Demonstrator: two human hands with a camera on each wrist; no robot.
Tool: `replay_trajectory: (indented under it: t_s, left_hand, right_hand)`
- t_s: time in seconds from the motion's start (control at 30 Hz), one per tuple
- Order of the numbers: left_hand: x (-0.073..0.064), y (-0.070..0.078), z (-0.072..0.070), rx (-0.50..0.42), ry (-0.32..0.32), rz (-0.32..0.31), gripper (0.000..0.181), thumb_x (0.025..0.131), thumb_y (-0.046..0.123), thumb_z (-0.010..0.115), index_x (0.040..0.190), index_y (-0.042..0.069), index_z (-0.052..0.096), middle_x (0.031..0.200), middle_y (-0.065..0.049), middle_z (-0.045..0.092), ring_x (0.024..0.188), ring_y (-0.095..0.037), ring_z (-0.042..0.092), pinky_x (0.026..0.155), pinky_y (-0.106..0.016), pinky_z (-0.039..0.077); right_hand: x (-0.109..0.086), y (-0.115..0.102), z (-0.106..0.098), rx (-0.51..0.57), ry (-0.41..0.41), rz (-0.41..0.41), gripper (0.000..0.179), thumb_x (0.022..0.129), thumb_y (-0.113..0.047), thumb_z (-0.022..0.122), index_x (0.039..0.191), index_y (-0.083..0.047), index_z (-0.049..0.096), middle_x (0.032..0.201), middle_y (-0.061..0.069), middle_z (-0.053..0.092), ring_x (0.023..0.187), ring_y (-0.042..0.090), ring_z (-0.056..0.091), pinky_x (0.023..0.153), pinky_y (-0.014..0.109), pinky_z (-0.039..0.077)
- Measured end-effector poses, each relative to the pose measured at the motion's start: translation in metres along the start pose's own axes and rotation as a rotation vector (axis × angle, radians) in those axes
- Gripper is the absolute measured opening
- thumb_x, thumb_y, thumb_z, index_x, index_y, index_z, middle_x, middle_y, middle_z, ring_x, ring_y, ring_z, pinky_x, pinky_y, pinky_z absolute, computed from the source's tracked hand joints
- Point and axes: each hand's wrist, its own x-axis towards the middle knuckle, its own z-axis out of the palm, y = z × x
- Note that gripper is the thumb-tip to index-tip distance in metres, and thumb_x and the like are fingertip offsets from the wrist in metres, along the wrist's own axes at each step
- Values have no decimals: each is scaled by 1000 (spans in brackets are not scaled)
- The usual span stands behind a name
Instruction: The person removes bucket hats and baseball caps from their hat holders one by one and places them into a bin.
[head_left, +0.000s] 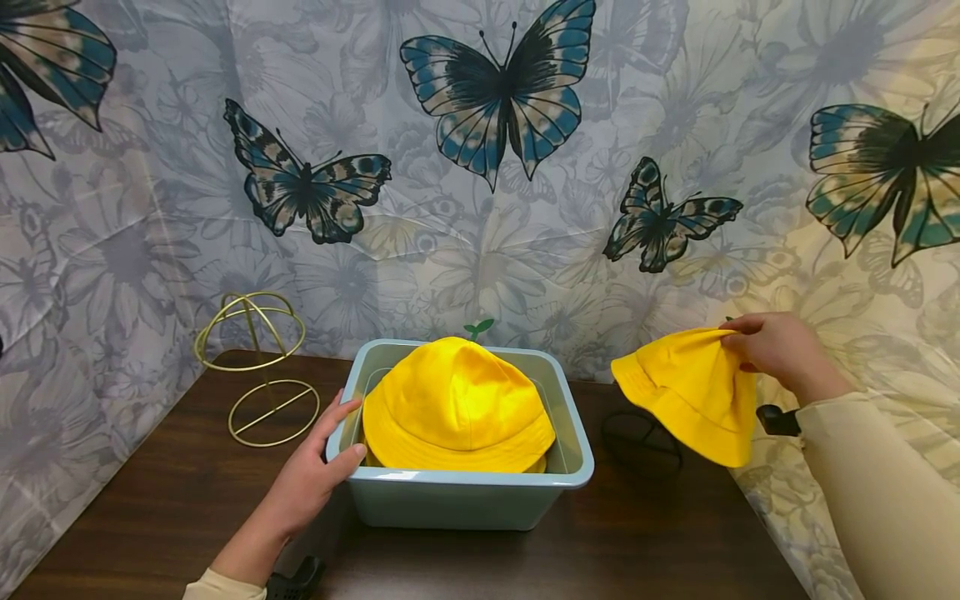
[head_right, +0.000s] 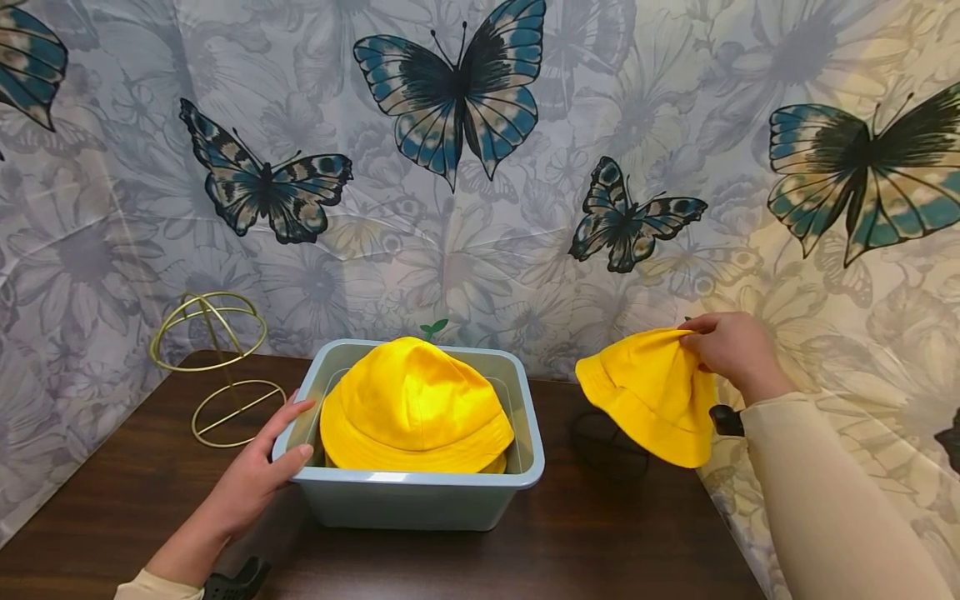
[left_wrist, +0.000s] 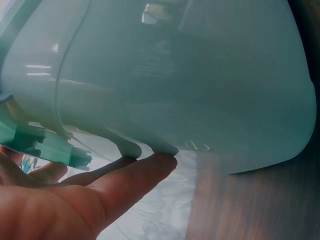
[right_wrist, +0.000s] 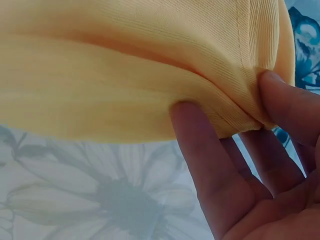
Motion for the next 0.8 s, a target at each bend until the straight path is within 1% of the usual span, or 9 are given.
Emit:
replay_trajectory:
  t_s: [0.2,0.33,0.47,0.57,0.67,0.8]
  left_hand:
    - [0,-1,0,-8,-1,7,61,99,18,59,154,7,33,166,-8,3,148,-40,4,109,-66,15]
    - [0,-1,-1,-12,-1,11,61,99,17,59,154,6,33,166,-9,3,148,-40,3,109,-66,15]
    - [0,-1,-2,-9,1,9,63,99,20,61,154,6,33,166,-9,3,148,-40,3,109,-67,15]
    - [0,-1,-2,-6,0,6,64,99,23,61,154,7,33,166,-9,3,148,-41,3,109,-67,16]
    - [0,-1,-2,-1,-1,6,64,99,24,61,154,7,33,166,-9,3,148,-41,3,108,-68,15]
    - [0,-1,-1,-3,-3,7,63,99,23,61,154,7,33,166,-9,3,148,-41,2,108,-69,15]
  right_hand:
    - [1,-3,-6,-5,59,12,44,101,-19,59,132,13,54,128,36,50,90,36,66,71,42,58]
    - [3,-10,-11,4,90,21,45,102,-21,58,132,12,55,129,35,49,90,36,66,71,43,58]
    - [5,-18,-20,-4,115,19,48,102,-26,58,133,11,55,129,35,50,91,38,65,70,42,58]
    - [5,-25,-28,-12,132,16,48,102,-27,58,132,11,55,126,35,51,88,37,67,68,40,59]
    - [5,-32,-34,-3,148,23,48,103,-27,56,131,11,55,124,34,52,86,34,68,69,41,58]
    - [3,-38,-41,9,162,32,50,103,-28,57,133,11,54,125,34,51,87,34,68,71,42,58]
